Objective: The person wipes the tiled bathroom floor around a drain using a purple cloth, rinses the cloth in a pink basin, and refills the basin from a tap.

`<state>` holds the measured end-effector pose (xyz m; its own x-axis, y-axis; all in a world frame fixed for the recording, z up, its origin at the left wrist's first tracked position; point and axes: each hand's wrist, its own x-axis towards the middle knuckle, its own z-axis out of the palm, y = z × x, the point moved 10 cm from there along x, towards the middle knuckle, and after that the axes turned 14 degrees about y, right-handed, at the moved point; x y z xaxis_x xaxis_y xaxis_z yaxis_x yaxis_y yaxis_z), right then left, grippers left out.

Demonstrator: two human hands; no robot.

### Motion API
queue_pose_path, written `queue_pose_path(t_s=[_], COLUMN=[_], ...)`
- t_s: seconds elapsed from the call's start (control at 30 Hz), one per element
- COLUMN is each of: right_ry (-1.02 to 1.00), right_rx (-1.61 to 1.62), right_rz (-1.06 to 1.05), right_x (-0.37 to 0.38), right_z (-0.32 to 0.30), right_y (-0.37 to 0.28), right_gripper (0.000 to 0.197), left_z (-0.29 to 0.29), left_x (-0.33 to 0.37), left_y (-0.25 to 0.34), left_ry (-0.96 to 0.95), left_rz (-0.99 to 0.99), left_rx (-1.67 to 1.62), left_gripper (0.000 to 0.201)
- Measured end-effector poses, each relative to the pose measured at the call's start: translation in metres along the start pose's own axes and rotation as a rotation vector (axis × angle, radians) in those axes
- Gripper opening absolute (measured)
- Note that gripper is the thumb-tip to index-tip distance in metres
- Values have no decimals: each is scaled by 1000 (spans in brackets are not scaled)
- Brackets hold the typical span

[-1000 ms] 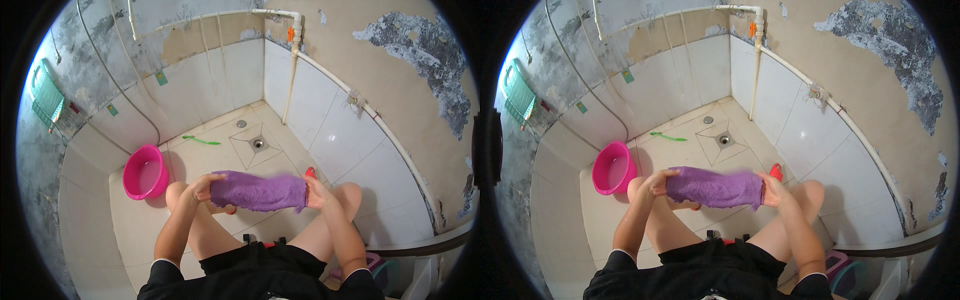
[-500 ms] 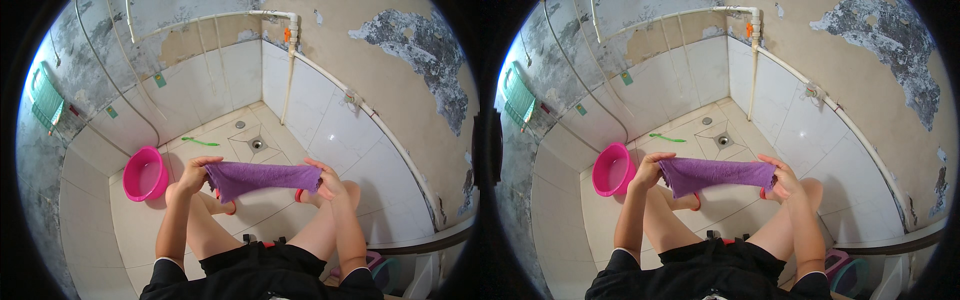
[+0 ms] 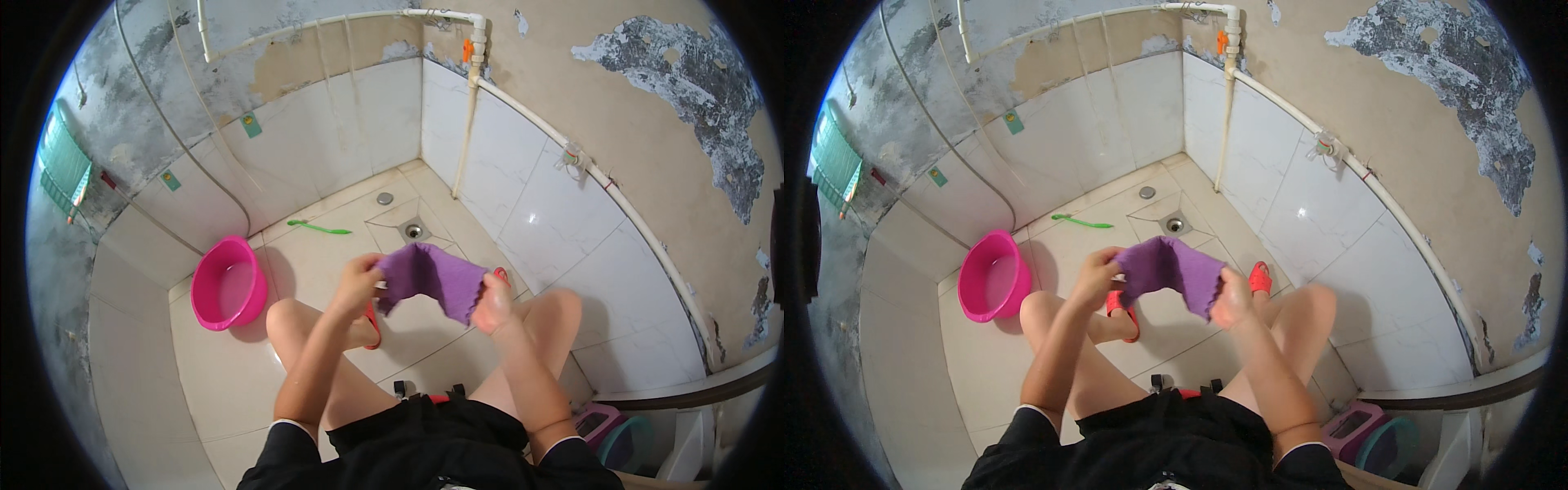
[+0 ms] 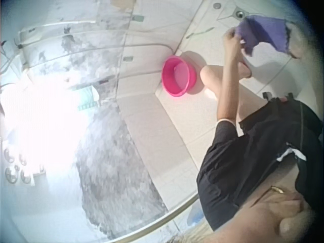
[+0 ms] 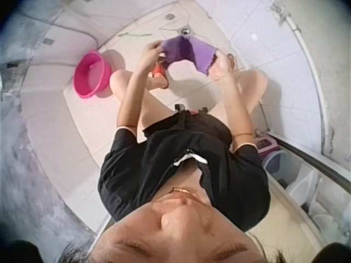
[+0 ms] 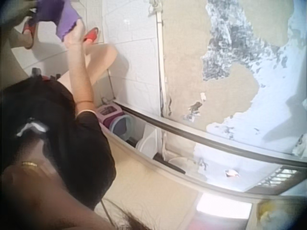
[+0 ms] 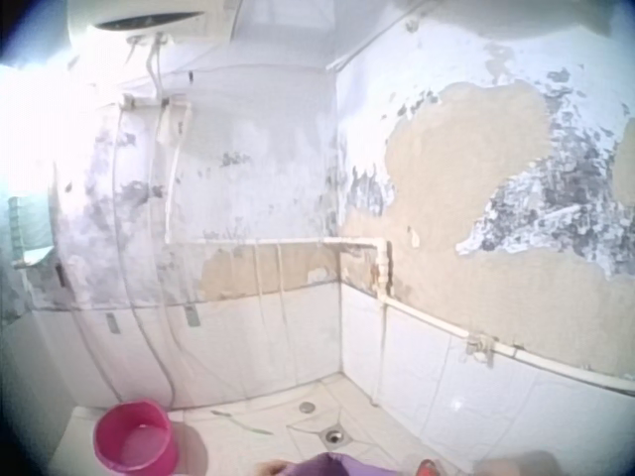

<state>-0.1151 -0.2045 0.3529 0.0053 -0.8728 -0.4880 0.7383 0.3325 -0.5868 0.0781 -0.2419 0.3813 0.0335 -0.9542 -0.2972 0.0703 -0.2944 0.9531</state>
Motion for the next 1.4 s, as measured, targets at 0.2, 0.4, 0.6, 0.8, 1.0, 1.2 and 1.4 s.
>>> queue_pose_path(t_s=[0.2, 0.4, 0.6, 0.8, 1.0, 1.2, 1.4], right_ry=[-98, 260, 255, 278, 525, 456, 295], right_rx=[235, 0, 186, 432, 407, 476, 614], right_rz=[-226, -510, -480, -631, -805, -871, -543], right_x=[-49, -55, -63, -99, -165, -211, -129], right_z=[51, -26, -74, -127, -231, -223, -154], right_y=[-23, -49, -53, -90, -146, -177, -147], right_gripper=[37, 31, 23, 30, 34, 42, 40], left_z=[103, 165, 195, 208, 210, 202, 194], left_x=[-34, -65, -81, -78, -59, -34, 13], left_y=[16, 15, 6, -7, -20, -41, -149], left_ry=[-367, -570, -564, -467, -261, -162, -10], left_rz=[135, -1, 27, 145, 101, 52, -122], left_rx=[-220, -300, -222, -211, -284, -270, -188], left_gripper=[51, 57, 48, 33, 21, 19, 17])
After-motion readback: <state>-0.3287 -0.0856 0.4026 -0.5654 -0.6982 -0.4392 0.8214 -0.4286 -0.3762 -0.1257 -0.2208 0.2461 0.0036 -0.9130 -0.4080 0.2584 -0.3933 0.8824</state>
